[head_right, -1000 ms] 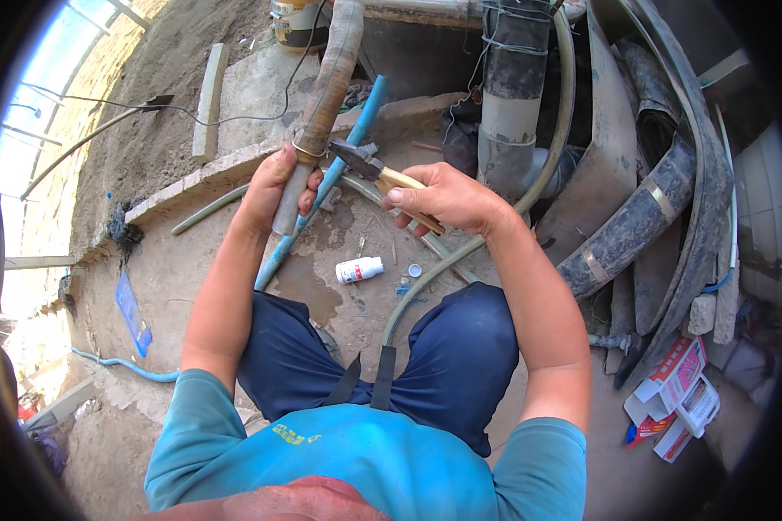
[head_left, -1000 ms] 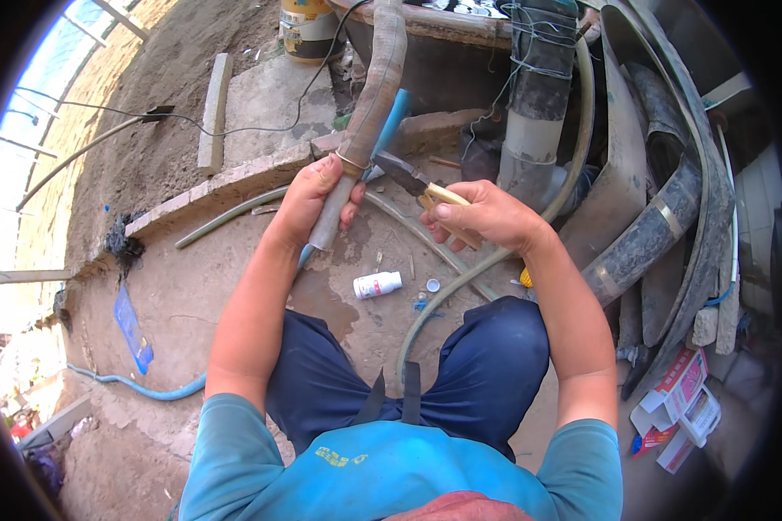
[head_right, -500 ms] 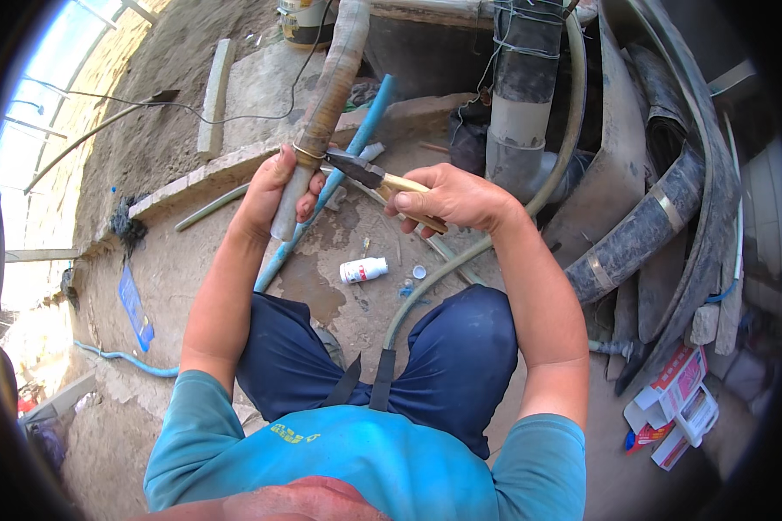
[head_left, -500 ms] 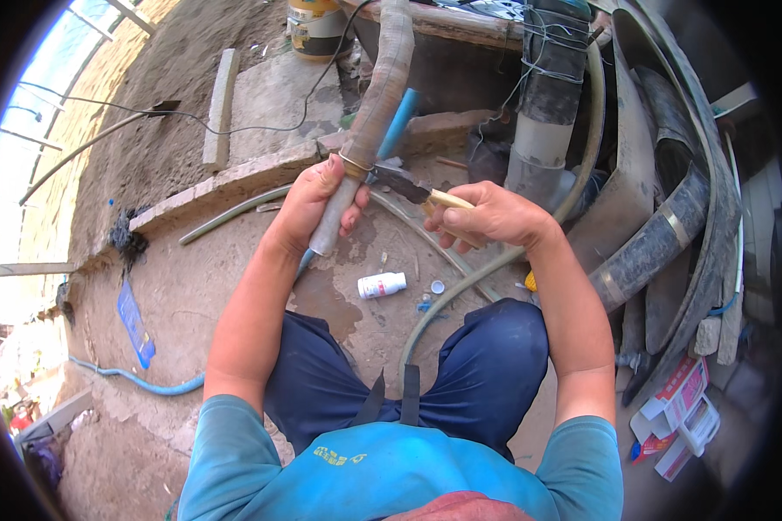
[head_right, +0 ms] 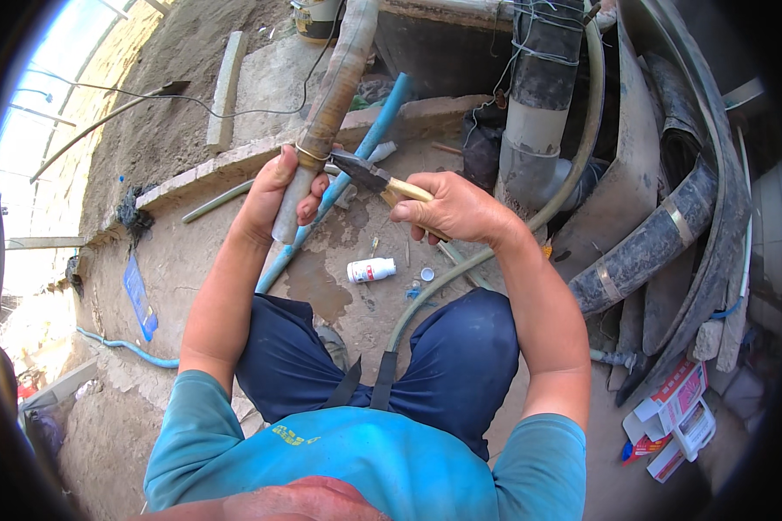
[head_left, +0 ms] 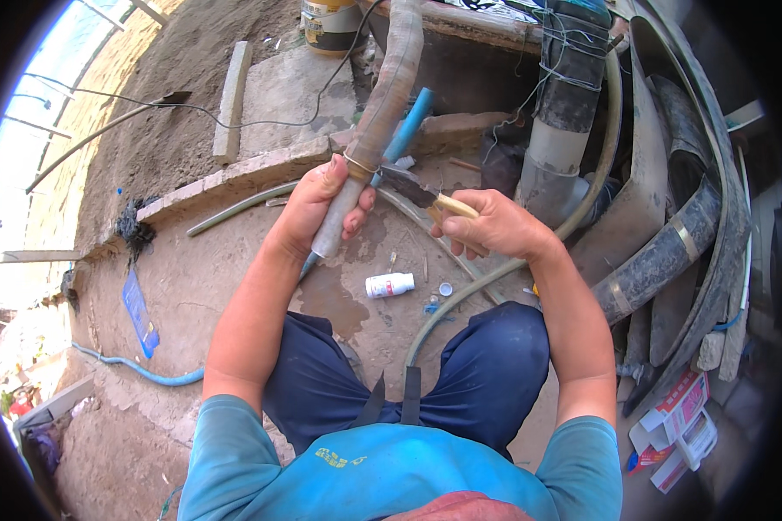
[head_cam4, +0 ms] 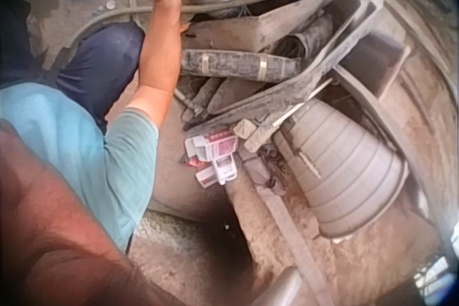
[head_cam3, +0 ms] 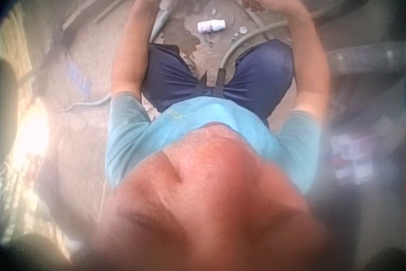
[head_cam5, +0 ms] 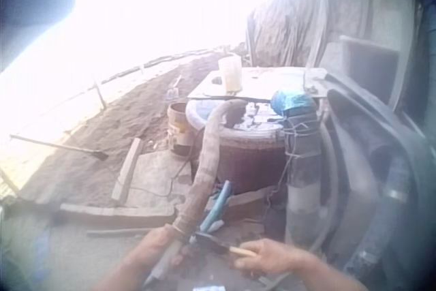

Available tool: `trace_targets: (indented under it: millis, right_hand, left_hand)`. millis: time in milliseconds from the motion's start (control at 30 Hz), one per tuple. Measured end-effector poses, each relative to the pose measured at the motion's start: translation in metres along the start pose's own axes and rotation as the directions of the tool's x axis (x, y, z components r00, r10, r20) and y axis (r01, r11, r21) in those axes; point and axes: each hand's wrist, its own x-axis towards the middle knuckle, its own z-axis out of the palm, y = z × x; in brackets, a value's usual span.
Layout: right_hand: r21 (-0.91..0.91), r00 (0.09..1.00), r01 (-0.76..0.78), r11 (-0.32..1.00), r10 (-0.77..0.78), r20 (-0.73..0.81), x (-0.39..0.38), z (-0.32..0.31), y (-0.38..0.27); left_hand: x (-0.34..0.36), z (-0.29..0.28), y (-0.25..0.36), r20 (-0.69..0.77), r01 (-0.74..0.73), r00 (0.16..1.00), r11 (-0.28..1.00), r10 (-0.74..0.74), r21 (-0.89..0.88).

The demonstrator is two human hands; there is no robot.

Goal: The person sits on the ground and uses pliers to remove a metal clamp from a flexible pipe. They then retrieve a T-shaped pipe fitting and attach it to the pipe, followed by connecting a blue hose to the fitting.

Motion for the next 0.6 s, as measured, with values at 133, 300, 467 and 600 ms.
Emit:
trace_targets:
  millis: [133,300,467,600]
  right_hand:
    - [-0.013,0.999,0.001,1.0,-0.002,-0.04,-0.0032,0.0071,-0.0027]
    - [0.012,0.998,0.044,0.999,-0.044,-0.05,-0.0061,0.0058,-0.0018]
    - [-0.039,1.0,0.026,0.999,-0.026,0.008,-0.0067,0.0032,-0.0039]
    - [-0.013,1.0,0.028,1.0,-0.028,-0.005,-0.0036,0.0025,-0.0013]
  left_hand:
    - [0.0015,-0.0009,0.0008,-0.008,0.002,1.0,1.0,-0.002,-0.001]
    - [0.0021,0.0017,0.0011,0.02,0.002,1.0,1.0,-0.002,-0.013]
    - [0.005,-0.0018,0.001,0.055,0.018,0.998,0.998,-0.015,-0.061]
    - [0.0036,0.0007,0.0036,0.065,0.015,0.998,0.997,-0.01,-0.077]
